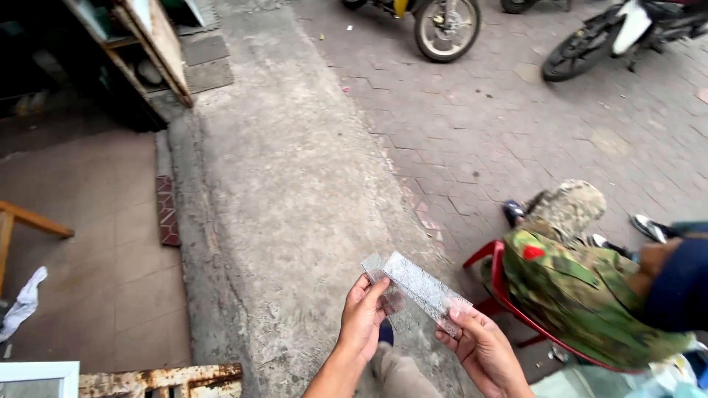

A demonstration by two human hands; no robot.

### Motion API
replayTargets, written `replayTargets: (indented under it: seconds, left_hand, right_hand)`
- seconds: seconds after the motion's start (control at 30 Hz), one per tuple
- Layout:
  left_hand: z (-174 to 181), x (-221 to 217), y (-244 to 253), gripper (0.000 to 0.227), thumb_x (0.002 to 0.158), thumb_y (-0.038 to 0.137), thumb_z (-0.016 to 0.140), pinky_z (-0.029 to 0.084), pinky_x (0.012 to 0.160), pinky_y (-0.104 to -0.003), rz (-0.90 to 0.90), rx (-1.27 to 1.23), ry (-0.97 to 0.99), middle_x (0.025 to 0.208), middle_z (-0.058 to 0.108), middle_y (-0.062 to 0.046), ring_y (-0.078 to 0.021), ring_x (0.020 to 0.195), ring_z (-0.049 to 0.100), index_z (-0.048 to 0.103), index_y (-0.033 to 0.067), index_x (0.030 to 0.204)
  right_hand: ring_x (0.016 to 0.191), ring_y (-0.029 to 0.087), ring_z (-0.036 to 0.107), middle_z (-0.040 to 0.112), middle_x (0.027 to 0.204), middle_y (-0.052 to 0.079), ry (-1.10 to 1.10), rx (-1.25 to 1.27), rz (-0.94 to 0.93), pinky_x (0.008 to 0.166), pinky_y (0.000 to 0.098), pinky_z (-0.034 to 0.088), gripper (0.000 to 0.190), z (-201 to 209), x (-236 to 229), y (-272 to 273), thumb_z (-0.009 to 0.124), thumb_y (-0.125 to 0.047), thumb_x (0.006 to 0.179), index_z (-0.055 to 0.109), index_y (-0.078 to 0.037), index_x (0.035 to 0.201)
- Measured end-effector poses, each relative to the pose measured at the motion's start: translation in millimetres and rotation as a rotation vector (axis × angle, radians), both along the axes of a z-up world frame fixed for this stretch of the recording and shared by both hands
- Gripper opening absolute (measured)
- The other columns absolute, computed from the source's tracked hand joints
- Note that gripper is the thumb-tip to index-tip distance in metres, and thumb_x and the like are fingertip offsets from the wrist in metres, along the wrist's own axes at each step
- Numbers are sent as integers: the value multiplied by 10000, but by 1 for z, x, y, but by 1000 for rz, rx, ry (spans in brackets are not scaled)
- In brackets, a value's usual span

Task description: Inspecting small glass pieces at a workbench and moving between work areas to handle glass boxes.

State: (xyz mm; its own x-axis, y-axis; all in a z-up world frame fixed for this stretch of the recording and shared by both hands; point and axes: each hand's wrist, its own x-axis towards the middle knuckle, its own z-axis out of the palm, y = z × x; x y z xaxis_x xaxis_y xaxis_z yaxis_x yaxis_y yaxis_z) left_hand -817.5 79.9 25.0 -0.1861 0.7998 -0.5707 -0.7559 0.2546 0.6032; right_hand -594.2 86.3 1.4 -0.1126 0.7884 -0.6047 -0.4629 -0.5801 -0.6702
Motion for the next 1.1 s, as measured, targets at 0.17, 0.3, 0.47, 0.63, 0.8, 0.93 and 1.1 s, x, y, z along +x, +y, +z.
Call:
replayTargets:
  seconds: [0.17, 0.3, 0.47, 0.63, 0.8, 0.93, 1.1]
  left_hand:
    - [4, -123, 91, 219, 1011, 73, 714, 623, 775, -390, 177, 21, 26, 1092, 799, -128, -279, 884, 763, 741, 58, 1228]
    - [5, -217, 167, 276, 1006, 105, 718, 627, 763, -395, 299, 80, 65, 1093, 794, -130, -271, 899, 749, 731, 53, 1276]
    - [16, -333, 243, 322, 1005, 111, 720, 615, 779, -407, 463, 117, 70, 1111, 788, -140, -283, 922, 747, 701, 54, 1321]
    - [-2, -458, 316, 350, 996, 112, 738, 615, 776, -416, 607, 154, 80, 1164, 794, -162, -304, 935, 746, 683, 40, 1334]
    - [-24, -606, 381, 356, 985, 84, 731, 605, 781, -402, 691, 108, 125, 1147, 805, -148, -282, 952, 757, 703, 55, 1339]
    - [-34, -745, 420, 291, 1000, 69, 727, 593, 754, -377, 747, 56, 129, 1147, 822, -143, -265, 892, 769, 714, 60, 1291]
    - [-29, -900, 466, 423, 1010, 46, 708, 608, 797, -389, 832, -12, 46, 1239, 763, -171, -299, 980, 777, 616, 20, 1421]
  right_hand:
    - [944, 336, 720, 785, 1096, 219, -15, 12, 213, 886, 505, 589, 203, 20, -129, 135, 732, -16, 982, 727, 61, 1170]
    - [956, 337, 682, 768, 1137, 250, -57, -2, 401, 901, 501, 573, 351, 49, -237, 243, 726, -1, 958, 736, 122, 1287]
    - [995, 315, 684, 777, 1173, 221, -133, 29, 613, 898, 472, 591, 324, 79, -378, 359, 722, 22, 974, 776, 126, 1277]
    - [902, 330, 695, 762, 1122, 210, -149, 59, 762, 893, 445, 603, 354, 69, -523, 457, 722, 29, 973, 762, 119, 1313]
    - [973, 327, 722, 749, 1117, 197, -106, 178, 852, 951, 456, 629, 255, 34, -685, 538, 732, 48, 956, 737, 81, 1209]
    - [925, 312, 749, 744, 1017, 158, -91, 265, 932, 958, 457, 635, 145, 22, -833, 586, 769, 33, 939, 739, 39, 1081]
    - [907, 289, 763, 770, 1004, 148, -44, 296, 987, 957, 453, 658, 131, 26, -997, 642, 774, 51, 930, 752, 10, 1053]
